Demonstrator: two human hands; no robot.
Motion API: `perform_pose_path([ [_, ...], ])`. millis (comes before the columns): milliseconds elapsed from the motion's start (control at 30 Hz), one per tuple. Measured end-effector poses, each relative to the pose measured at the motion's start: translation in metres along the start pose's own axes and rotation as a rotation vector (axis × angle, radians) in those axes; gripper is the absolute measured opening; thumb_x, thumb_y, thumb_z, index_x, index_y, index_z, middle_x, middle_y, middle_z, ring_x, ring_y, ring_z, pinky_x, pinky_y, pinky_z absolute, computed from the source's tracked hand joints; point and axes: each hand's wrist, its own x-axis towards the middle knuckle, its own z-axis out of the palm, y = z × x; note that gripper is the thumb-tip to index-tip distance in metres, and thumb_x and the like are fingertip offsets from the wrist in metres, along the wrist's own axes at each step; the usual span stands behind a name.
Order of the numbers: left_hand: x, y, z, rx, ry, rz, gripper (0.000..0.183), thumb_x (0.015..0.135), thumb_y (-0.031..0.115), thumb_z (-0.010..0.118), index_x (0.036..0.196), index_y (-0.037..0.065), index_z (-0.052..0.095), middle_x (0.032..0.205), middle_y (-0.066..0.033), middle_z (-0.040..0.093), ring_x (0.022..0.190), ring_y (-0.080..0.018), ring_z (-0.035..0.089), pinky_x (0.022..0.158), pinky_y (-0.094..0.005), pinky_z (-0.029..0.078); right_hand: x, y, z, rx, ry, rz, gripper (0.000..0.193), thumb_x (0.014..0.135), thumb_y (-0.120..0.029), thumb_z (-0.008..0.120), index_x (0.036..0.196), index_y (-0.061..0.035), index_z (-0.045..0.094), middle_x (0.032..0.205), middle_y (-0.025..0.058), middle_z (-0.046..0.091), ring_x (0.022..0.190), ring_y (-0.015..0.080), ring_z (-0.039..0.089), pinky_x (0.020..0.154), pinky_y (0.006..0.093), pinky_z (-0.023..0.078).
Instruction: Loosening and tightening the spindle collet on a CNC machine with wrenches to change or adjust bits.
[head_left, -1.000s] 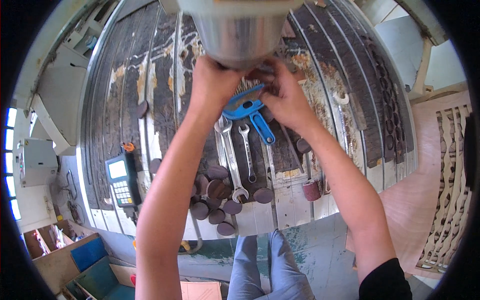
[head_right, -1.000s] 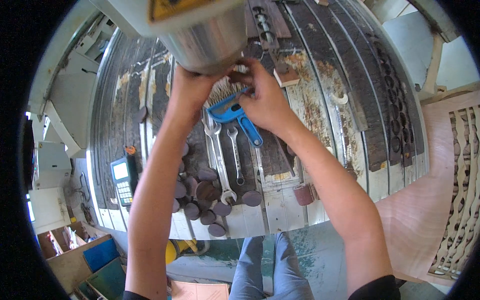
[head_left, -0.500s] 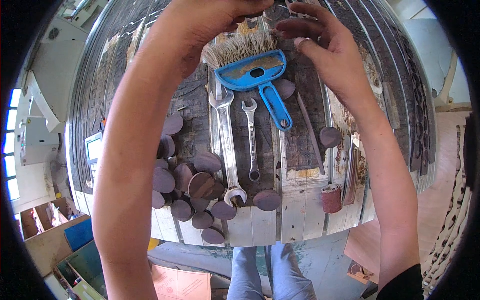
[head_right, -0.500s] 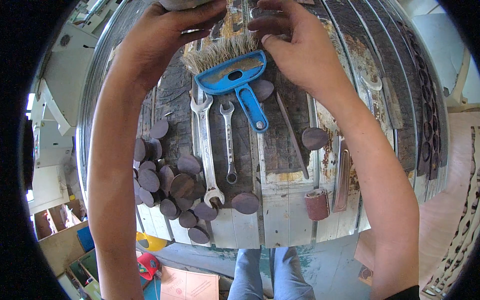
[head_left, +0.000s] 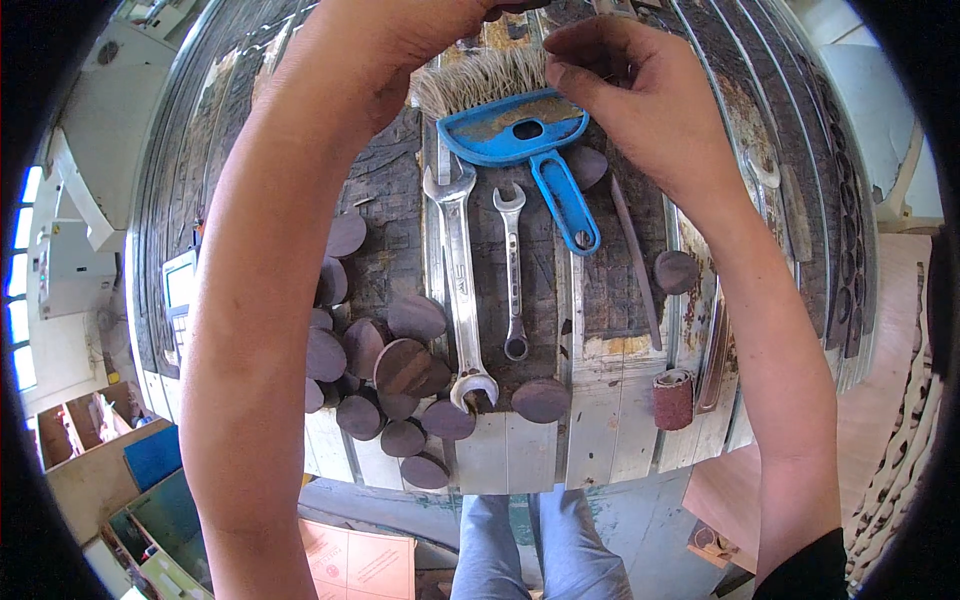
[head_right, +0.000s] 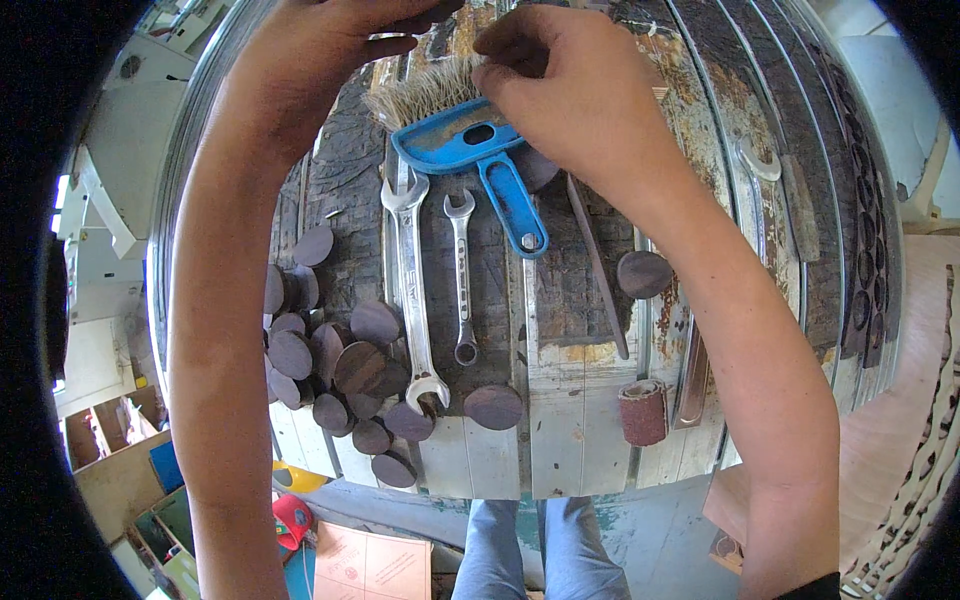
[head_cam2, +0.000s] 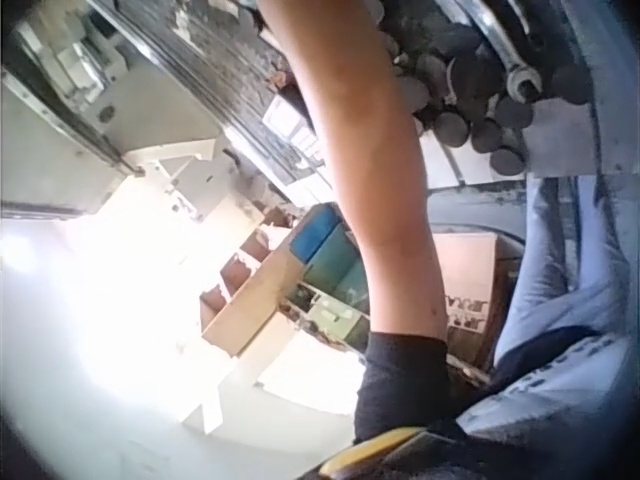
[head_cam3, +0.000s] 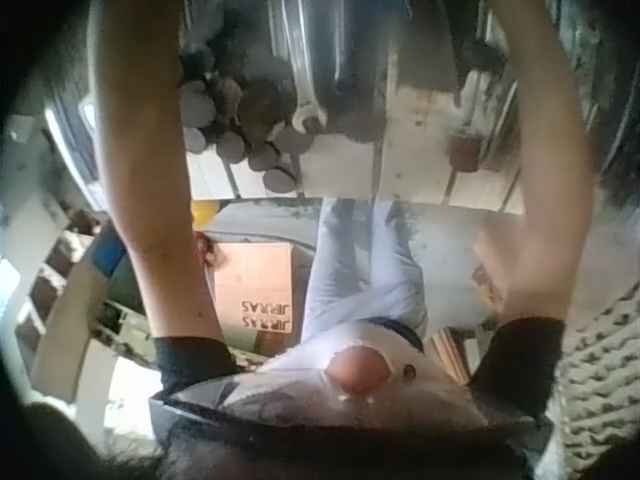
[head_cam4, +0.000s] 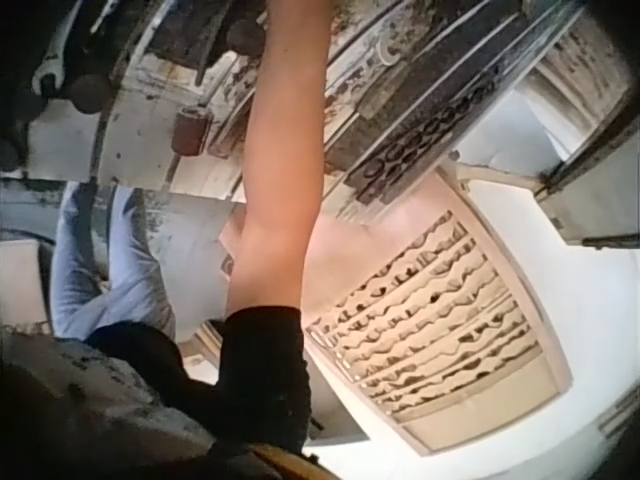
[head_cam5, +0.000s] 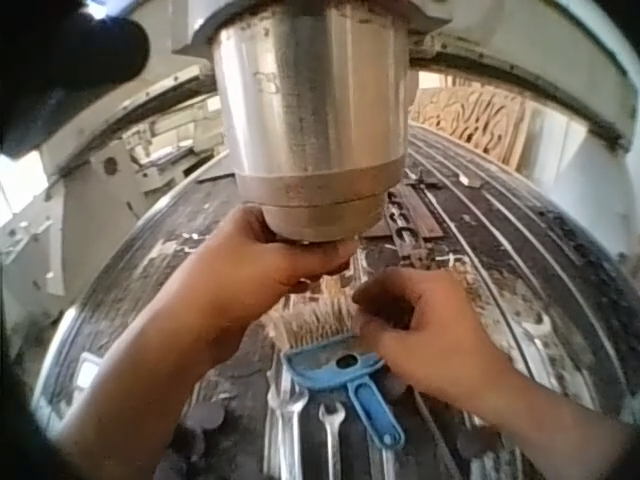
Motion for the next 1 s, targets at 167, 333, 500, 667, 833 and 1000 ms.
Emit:
perform_pose_path([
  [167,0.014,-0.017,0.004,-0.015,0.076,-0.089,0.035,0.078,0.013,0.074,0.107,-0.001,0.062,0.097,-0.009,0.066,0.085,-0.0168,0.06,0.075,-0.03,0.046,0.006,-0.028,0.012,0.299,0.134,0.212,0.021,0.081,-0.005,0.064,0.097,0.0088,0.063,0.086,0.0113,0.067,0.077,0.0136,0.062,0.07,0.0272,0.049],
  [333,0.012,-0.018,0.002,-0.132,-0.007,-0.032,0.038,0.078,0.012,0.074,0.111,-0.002,0.061,0.101,-0.0115,0.067,0.089,-0.0188,0.062,0.078,-0.0314,0.048,0.016,-0.021,0.027,0.354,0.242,0.111,0.016,0.082,-0.005,0.065,0.089,0.0089,0.065,0.079,0.0108,0.067,0.071,0.013,0.061,0.067,0.0259,0.047],
  [500,-0.001,-0.003,0.003,-0.149,-0.027,-0.033,0.038,0.078,0.012,0.074,0.111,-0.003,0.062,0.102,-0.0115,0.067,0.091,-0.0194,0.063,0.081,-0.0315,0.048,0.014,-0.026,0.032,0.275,0.356,0.05,0.014,0.081,-0.005,0.067,0.087,0.0082,0.066,0.079,0.0112,0.068,0.069,0.0126,0.061,0.066,0.0265,0.047],
  [667,0.007,-0.006,0.003,-0.097,0.01,-0.088,0.038,0.078,0.011,0.074,0.111,-0.003,0.061,0.102,-0.0117,0.067,0.095,-0.0202,0.062,0.085,-0.0325,0.048,0.02,-0.015,0.037,0.391,0.421,-0.059,0.01,0.083,-0.002,0.064,0.086,0.0079,0.065,0.077,0.0111,0.068,0.069,0.0131,0.061,0.065,0.0271,0.047],
  [833,0.001,-0.006,0.004,-0.197,-0.039,-0.03,0.038,0.078,0.01,0.074,0.112,-0.004,0.06,0.103,-0.0118,0.066,0.096,-0.0205,0.062,0.087,-0.0326,0.048,0.019,-0.02,0.035,0.306,0.402,0.003,0.009,0.084,-0.001,0.062,0.086,0.0078,0.065,0.076,0.0101,0.067,0.069,0.0125,0.06,0.065,0.0267,0.047],
  [1000,0.002,-0.004,0.009,-0.139,0.046,-0.039,0.039,0.079,0.009,0.074,0.111,-0.006,0.059,0.104,-0.0136,0.066,0.095,-0.0212,0.063,0.085,-0.0333,0.05,0.021,-0.015,0.038,0.384,0.414,-0.054,0.009,0.084,0.0,0.061,0.085,0.0078,0.063,0.075,0.01,0.066,0.069,0.0112,0.058,0.065,0.0265,0.046],
])
